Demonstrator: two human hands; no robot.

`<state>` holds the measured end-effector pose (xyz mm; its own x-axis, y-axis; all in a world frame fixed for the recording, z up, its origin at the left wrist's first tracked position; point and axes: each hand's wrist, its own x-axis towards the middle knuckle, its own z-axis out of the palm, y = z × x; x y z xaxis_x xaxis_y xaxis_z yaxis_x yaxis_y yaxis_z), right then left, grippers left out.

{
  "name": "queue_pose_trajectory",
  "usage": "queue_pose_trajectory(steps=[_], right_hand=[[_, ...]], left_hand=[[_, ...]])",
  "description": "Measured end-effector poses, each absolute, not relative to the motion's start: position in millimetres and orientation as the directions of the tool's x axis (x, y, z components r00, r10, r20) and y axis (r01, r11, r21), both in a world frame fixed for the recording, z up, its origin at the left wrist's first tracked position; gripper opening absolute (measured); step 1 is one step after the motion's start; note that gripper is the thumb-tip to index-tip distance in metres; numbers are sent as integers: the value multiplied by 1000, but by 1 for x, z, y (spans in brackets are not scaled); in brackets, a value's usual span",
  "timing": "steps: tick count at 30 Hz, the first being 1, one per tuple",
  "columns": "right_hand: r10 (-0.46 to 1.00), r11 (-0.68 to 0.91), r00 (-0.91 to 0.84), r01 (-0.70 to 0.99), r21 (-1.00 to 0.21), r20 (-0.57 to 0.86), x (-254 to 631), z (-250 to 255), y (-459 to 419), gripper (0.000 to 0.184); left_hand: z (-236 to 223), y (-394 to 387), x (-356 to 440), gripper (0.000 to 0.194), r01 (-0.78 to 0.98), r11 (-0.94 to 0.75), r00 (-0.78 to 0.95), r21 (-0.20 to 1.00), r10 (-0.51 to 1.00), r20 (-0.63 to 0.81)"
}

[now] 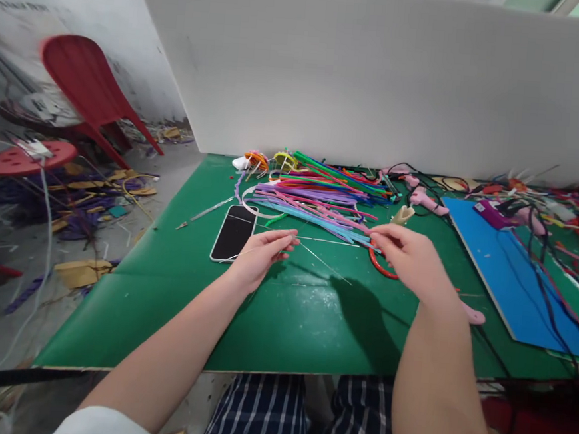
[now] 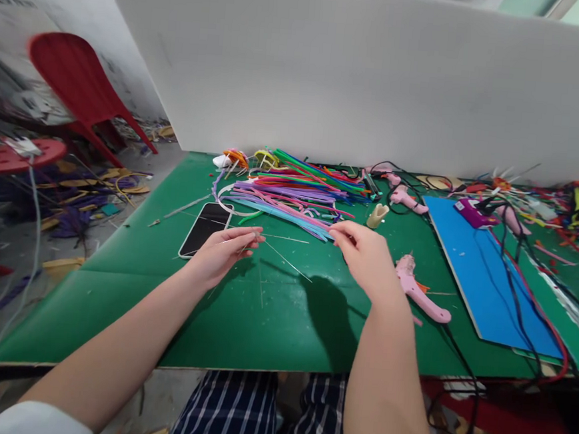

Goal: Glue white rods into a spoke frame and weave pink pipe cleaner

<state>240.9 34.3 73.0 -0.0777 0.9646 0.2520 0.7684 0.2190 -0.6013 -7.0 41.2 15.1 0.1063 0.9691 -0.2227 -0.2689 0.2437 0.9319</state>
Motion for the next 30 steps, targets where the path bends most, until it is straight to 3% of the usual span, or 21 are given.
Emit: queue_pose_trajectory(steps=[6, 12, 21, 30], right_hand=[[947, 282, -310, 681, -676, 82, 229, 59, 42, 22], [943, 236, -332, 698, -676, -13, 231, 58, 42, 22], [914, 275, -403, 692, -667, -41, 224, 57, 41, 24], [921, 329, -380, 635, -699, 88, 206, 44, 47, 26]], left_hand=[[16, 39, -4, 36, -214, 231, 165, 949, 966, -198], [17, 35, 0, 31, -138, 203, 170, 969, 969, -179], [16, 33, 2, 30, -95, 205, 197, 974, 963, -184], [18, 29, 2, 37, -94, 238, 286, 967, 936, -203]])
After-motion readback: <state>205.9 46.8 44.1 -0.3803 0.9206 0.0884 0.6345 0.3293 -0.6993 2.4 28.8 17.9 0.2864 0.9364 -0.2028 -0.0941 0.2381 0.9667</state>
